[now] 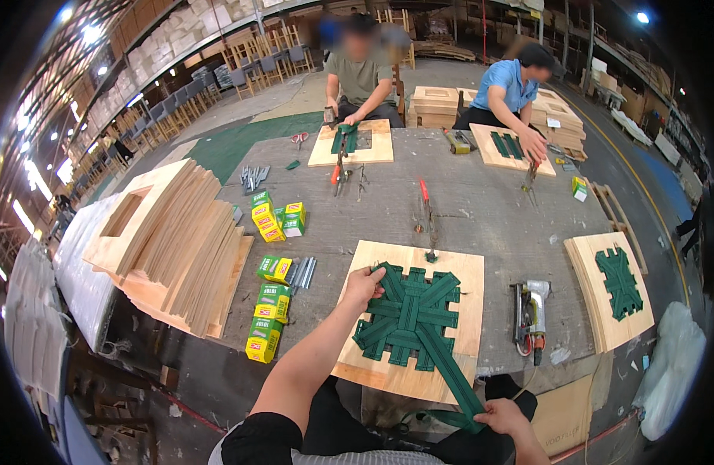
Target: The person weaves green plastic strips into a lattice pattern on a square wooden board. They use a pneumatic nail gun to secure the strips in place and scissors to trim excess material. The person works on a single panel while two coworkers perform the same task at the same table.
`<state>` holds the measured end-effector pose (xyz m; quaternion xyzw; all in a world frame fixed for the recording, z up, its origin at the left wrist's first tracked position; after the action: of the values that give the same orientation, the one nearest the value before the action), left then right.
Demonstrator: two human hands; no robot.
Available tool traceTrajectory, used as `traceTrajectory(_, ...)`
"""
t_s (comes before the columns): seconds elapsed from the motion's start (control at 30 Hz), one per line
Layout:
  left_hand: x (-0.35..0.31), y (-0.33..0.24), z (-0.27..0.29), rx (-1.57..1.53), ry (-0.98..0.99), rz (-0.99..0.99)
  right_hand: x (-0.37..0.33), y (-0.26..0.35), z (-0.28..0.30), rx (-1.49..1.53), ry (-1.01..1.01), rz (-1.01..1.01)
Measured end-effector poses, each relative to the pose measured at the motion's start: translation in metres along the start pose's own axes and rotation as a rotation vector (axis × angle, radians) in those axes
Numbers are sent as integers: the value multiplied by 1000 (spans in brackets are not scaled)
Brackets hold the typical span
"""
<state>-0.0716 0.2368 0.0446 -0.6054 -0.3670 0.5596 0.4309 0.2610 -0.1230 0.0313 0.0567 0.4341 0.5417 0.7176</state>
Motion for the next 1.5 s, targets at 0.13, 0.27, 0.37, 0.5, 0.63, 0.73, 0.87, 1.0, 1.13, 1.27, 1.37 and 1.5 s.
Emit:
traceTrajectory(0.13,-14,-5,-7,-94,113,-4,40,45,45,168,-406,198)
traceTrajectory(0.27,-24,7,-3,-168,153,24,110,165,65,406,-439,552)
traceTrajectory(0.37,-31,12,-3,-203,156,36,167,229,55,441,-454,766)
traceTrajectory(0.5,-37,8,-1,-191,172,37,204,258,45,307,-409,789)
traceTrajectory(0.63,-38,6,3,-86,187,41,212,262,42,249,-397,826)
traceTrajectory(0.73,-36,7,11,-54,180,55,212,268,40,204,-421,877)
traceTrajectory(0.87,-41,8,5,-71,124,4,216,265,41,139,-473,913)
traceTrajectory(1.0,-58,15,-11,244,-203,-547,222,260,44,113,-494,914)
traceTrajectory(1.13,-55,27,-6,459,-279,-725,226,268,43,112,-419,901)
traceTrajectory(1.27,-36,32,2,498,-347,-644,248,281,41,76,-360,857)
traceTrajectory(1.37,-15,24,7,586,-403,-627,282,295,40,0,-350,755)
traceTrajectory(1.5,0,22,10,767,-437,-598,322,305,38,-113,-343,593)
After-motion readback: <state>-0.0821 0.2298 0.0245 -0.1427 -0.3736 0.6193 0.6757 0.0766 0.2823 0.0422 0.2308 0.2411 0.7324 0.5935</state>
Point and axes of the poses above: each hand's wrist, its own x-axis towards the middle knuckle, its own z-axis out of the back of the hand, y = z × x, the point moved 1 cm from there along x, towards the middle knuckle, and after that the axes turned 3 degrees about x, right-handed, at the moved point
